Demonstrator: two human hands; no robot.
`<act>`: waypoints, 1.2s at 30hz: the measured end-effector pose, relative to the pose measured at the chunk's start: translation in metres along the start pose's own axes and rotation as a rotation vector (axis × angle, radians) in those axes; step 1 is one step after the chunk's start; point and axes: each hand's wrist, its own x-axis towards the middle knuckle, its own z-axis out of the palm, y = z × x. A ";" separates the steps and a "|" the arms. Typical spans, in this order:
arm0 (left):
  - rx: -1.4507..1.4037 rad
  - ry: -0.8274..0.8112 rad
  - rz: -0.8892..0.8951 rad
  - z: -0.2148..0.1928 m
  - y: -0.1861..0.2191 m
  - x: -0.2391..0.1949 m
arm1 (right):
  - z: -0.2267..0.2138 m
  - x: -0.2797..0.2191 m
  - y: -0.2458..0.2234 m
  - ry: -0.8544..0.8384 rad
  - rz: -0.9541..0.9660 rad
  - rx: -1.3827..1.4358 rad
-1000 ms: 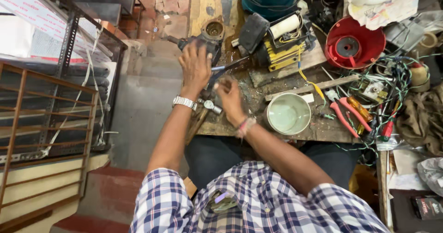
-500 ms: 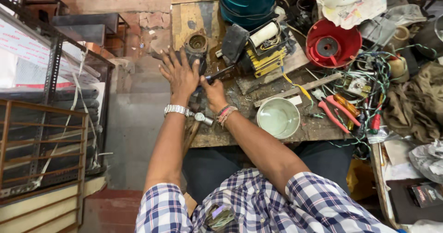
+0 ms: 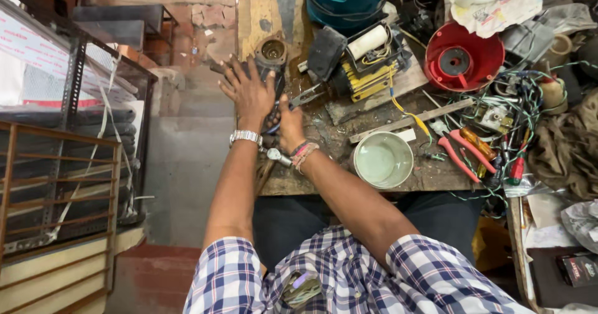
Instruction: The person works at a cluttered workbench, using pliers and a screwdriver to manipulate wires and components of a small motor or electrical device. They repeatedly adjust parts, cut wires, and reposition components on the bench.
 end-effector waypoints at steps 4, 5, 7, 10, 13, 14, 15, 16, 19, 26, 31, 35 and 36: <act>-0.093 0.061 0.142 -0.004 -0.010 -0.009 | -0.004 0.005 0.002 -0.036 0.030 0.075; -0.093 0.045 0.198 -0.010 -0.013 -0.016 | -0.005 0.009 0.000 -0.048 0.056 0.106; -0.131 0.033 0.250 -0.022 -0.020 -0.036 | -0.009 0.014 -0.002 -0.024 0.100 0.153; -0.211 -0.025 0.214 -0.040 -0.030 -0.075 | -0.018 0.011 -0.002 -0.048 0.131 0.135; -0.229 -0.123 0.217 -0.056 -0.026 -0.092 | -0.012 0.012 -0.008 -0.013 0.115 0.019; -0.239 -0.097 0.258 -0.058 -0.022 -0.095 | -0.011 0.011 -0.009 0.020 0.108 -0.028; -0.247 -0.071 0.295 -0.061 -0.020 -0.097 | -0.009 0.010 -0.009 0.052 0.097 -0.036; -0.242 -0.073 0.257 -0.064 -0.016 -0.098 | -0.007 0.008 -0.009 0.083 0.087 -0.044; -0.209 -0.076 0.112 -0.063 -0.001 -0.106 | -0.003 0.006 -0.012 0.051 0.083 -0.048; -0.150 -0.128 -0.103 -0.054 0.006 -0.144 | -0.010 0.000 -0.024 -0.026 0.139 0.038; -0.210 0.007 -0.220 -0.035 -0.003 -0.162 | -0.012 -0.005 -0.024 -0.145 0.090 0.109; -0.304 0.136 -0.293 -0.030 -0.023 -0.175 | -0.013 0.005 -0.021 -0.144 0.076 0.113; -0.337 0.115 -0.302 -0.030 -0.027 -0.174 | -0.014 0.010 -0.020 -0.141 0.039 0.099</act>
